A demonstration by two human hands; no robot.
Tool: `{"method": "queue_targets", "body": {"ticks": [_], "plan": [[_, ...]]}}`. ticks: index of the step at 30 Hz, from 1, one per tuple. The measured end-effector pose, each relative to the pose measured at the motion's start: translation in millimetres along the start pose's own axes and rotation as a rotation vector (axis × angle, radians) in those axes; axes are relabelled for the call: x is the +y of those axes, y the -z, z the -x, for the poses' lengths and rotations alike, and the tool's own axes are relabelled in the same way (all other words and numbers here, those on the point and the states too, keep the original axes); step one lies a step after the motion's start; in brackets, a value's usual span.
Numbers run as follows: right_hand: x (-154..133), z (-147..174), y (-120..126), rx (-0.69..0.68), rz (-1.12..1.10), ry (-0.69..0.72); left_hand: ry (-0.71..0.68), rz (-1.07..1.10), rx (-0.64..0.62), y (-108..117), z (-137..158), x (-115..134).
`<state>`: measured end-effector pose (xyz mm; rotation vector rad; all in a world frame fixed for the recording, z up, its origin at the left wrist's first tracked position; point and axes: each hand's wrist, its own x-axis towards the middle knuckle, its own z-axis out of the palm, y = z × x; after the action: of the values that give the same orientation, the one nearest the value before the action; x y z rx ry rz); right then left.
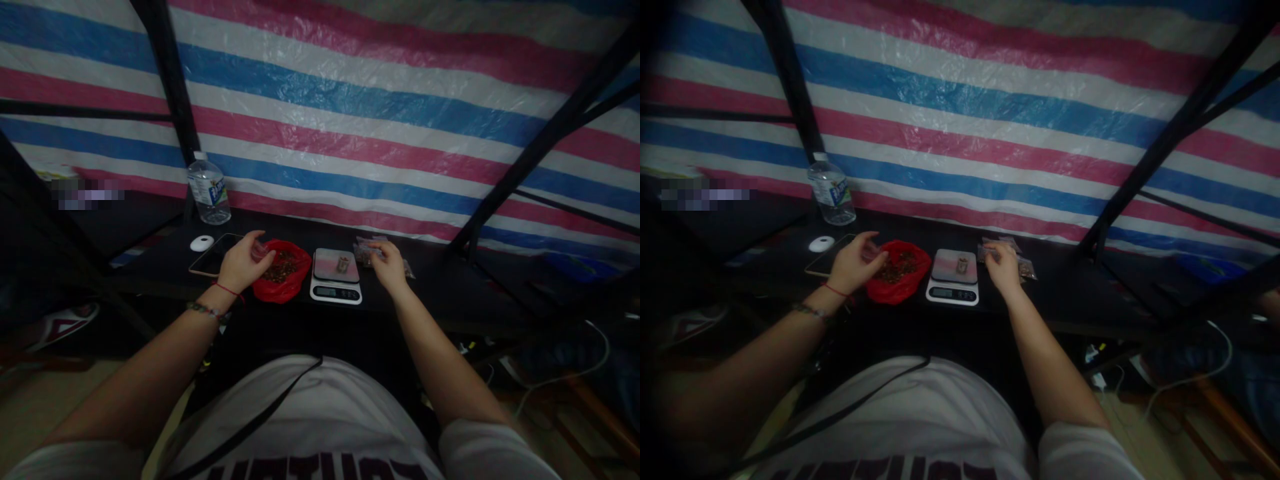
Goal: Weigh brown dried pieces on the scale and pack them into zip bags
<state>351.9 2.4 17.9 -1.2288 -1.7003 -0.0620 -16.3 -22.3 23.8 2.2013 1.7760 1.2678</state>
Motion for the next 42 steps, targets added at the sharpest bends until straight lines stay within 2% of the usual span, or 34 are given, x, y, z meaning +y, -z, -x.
{"method": "queue_targets", "body": {"ticks": [7, 15, 23, 33, 37, 42], "plan": [[5, 0, -1, 0.002, -0.069, -0.067, -0.01, -0.05, 0.033, 1, 0, 3], [9, 5, -1, -0.035, -0.099, -0.233, -0.084, -0.096, -0.011, -1, -1, -1], [16, 8, -7, -0.074, -0.134, -0.214, -0.049, -0.062, -0.047, -2, -2, -2], [27, 14, -27, -0.118, -0.181, -0.211, 0.006, -0.046, 0.038, -5, -2, -2], [21, 19, -35, -0.183, -0.185, -0.228, -0.011, -0.05, -0.021, -11, -4, -7], [8, 25, -48, -0.263, -0.09, -0.162, -0.032, -0.062, -0.098, -15, -2, -8]]}}
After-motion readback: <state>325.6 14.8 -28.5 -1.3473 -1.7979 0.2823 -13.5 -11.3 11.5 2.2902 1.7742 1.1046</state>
